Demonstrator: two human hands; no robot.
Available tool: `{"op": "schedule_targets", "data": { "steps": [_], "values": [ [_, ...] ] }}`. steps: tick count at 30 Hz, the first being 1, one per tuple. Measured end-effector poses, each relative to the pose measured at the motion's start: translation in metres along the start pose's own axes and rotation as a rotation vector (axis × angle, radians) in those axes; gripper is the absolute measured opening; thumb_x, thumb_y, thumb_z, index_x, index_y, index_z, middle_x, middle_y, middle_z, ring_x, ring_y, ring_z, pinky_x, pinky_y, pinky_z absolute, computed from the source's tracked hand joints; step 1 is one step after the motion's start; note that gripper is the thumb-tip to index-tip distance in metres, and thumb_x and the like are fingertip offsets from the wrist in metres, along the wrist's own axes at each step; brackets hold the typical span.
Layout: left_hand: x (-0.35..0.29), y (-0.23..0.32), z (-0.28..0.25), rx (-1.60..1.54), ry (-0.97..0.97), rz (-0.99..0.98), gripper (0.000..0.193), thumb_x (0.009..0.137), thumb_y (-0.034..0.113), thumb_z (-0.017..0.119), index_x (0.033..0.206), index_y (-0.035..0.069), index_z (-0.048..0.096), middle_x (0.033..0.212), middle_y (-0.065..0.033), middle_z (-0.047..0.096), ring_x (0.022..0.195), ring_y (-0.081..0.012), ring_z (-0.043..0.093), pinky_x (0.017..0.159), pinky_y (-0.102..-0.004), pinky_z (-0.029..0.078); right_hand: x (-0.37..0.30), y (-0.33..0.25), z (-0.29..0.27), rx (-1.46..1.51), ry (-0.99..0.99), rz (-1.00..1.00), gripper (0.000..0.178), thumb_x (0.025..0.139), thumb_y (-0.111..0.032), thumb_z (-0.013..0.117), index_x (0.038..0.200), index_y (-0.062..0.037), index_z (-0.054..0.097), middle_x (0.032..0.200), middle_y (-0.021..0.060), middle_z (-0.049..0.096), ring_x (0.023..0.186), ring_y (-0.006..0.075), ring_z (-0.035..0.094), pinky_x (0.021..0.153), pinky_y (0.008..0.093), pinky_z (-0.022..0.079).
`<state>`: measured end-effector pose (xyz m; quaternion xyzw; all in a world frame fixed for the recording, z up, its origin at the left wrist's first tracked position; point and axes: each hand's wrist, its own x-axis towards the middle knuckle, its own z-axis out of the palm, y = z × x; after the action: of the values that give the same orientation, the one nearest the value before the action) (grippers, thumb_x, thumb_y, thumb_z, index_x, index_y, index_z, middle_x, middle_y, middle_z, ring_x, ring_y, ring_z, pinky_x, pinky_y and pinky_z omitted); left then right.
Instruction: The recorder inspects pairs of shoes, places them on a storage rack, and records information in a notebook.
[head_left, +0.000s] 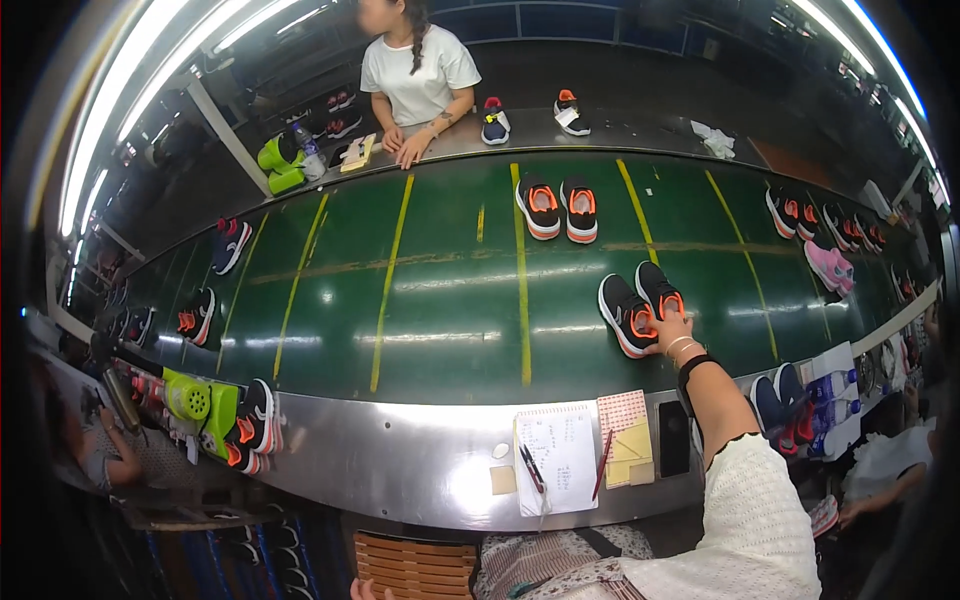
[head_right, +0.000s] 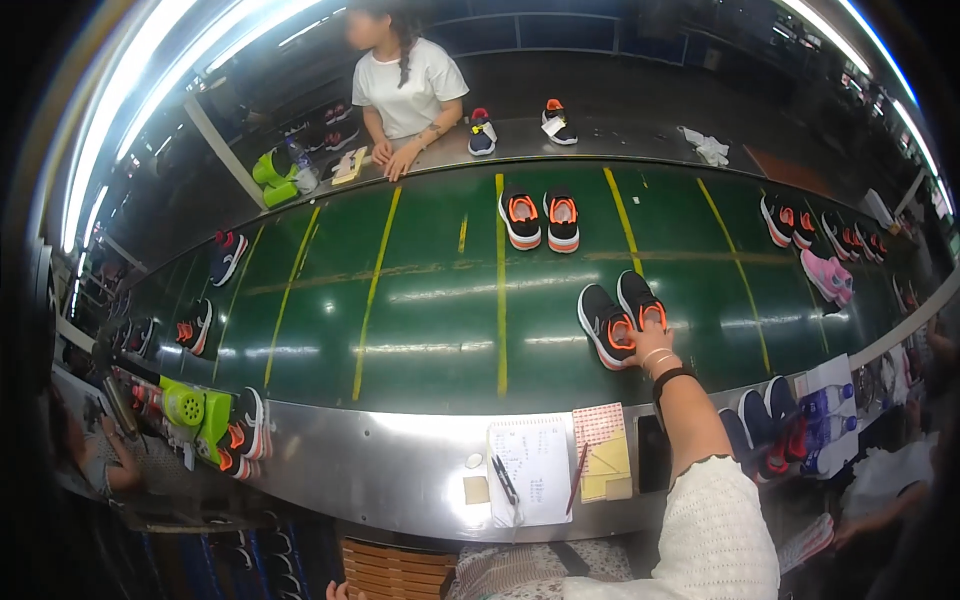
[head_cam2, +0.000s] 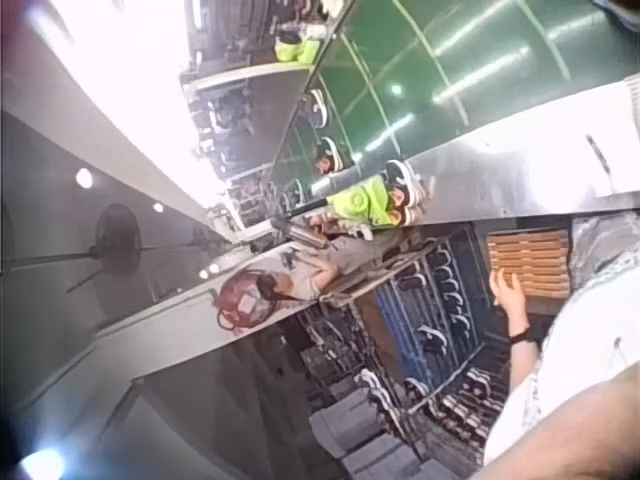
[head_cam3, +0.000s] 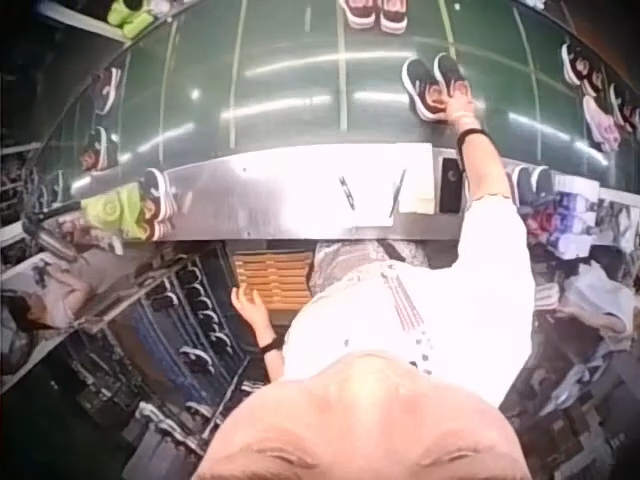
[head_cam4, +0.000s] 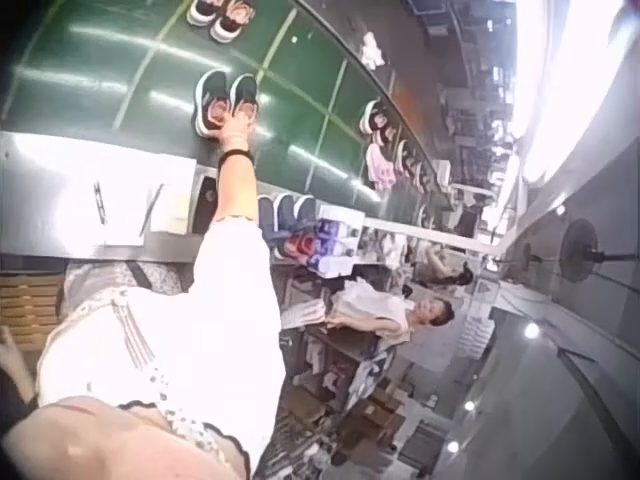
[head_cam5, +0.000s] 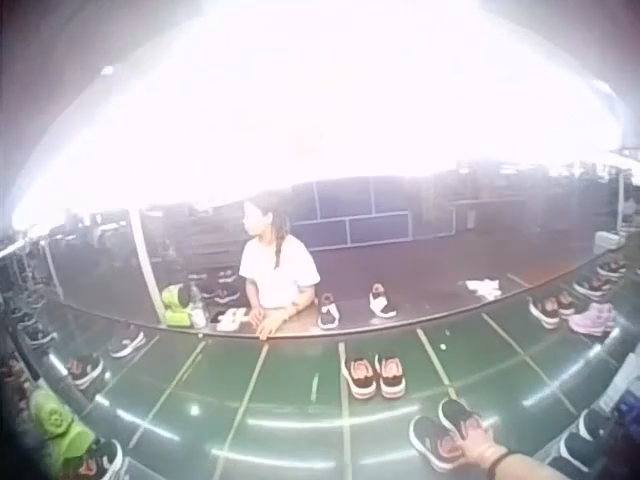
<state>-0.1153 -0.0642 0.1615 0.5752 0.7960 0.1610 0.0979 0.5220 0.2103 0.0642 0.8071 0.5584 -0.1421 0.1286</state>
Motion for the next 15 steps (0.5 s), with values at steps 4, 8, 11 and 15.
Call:
{"op": "schedule_targets", "data": {
  "steps": [4, 8, 11, 15],
  "values": [
    [0.081, -0.011, 0.018, -0.056, -0.112, 0.146, 0.032, 0.078, 0.011, 0.06, 0.107, 0.0, 0.054, 0.119, -0.022, 0.044, 0.111, -0.0368, 0.042, 0.095, -0.0408, 0.035, -0.014, -0.028, -0.022, 0.081, -0.064, -0.123, 0.054, 0.064, -0.055, 0.066, 0.109, -0.0252, 0.06, 0.111, 0.0096, 0.054, 0.111, 0.0229, 0.046, 0.093, 0.0521, 0.027],
    [0.172, -0.03, 0.051, -0.063, -0.167, 0.312, 0.033, 0.077, 0.012, 0.061, 0.107, 0.0, 0.055, 0.118, -0.023, 0.045, 0.11, -0.0376, 0.043, 0.095, -0.0426, 0.035, -0.046, -0.096, -0.022, 0.292, 0.138, -0.26, 0.051, 0.068, -0.058, 0.06, 0.103, -0.021, 0.064, 0.093, 0.0123, 0.058, 0.095, 0.0263, 0.054, 0.087, 0.0444, 0.029],
    [0.254, -0.013, 0.075, 0.105, -0.162, 0.512, 0.04, 0.077, 0.021, 0.061, 0.109, -0.001, 0.054, 0.118, -0.025, 0.046, 0.109, -0.0389, 0.044, 0.094, -0.0439, 0.036, -0.095, -0.149, -0.02, 0.451, 0.358, -0.457, 0.044, 0.065, -0.051, 0.068, 0.093, -0.0175, 0.064, 0.085, 0.0057, 0.052, 0.09, 0.0234, 0.052, 0.09, 0.048, 0.027],
    [0.332, -0.035, 0.112, 0.276, -0.25, 0.874, 0.053, 0.079, 0.033, 0.059, 0.119, 0.001, 0.047, 0.124, -0.0233, 0.044, 0.114, -0.0376, 0.04, 0.097, -0.0494, 0.029, -0.172, -0.238, -0.028, 0.575, 0.342, -0.447, 0.038, 0.066, -0.048, 0.069, 0.091, -0.0199, 0.062, 0.079, 0.0004, 0.046, 0.084, 0.0194, 0.05, 0.089, 0.0494, 0.027]
  ]
}}
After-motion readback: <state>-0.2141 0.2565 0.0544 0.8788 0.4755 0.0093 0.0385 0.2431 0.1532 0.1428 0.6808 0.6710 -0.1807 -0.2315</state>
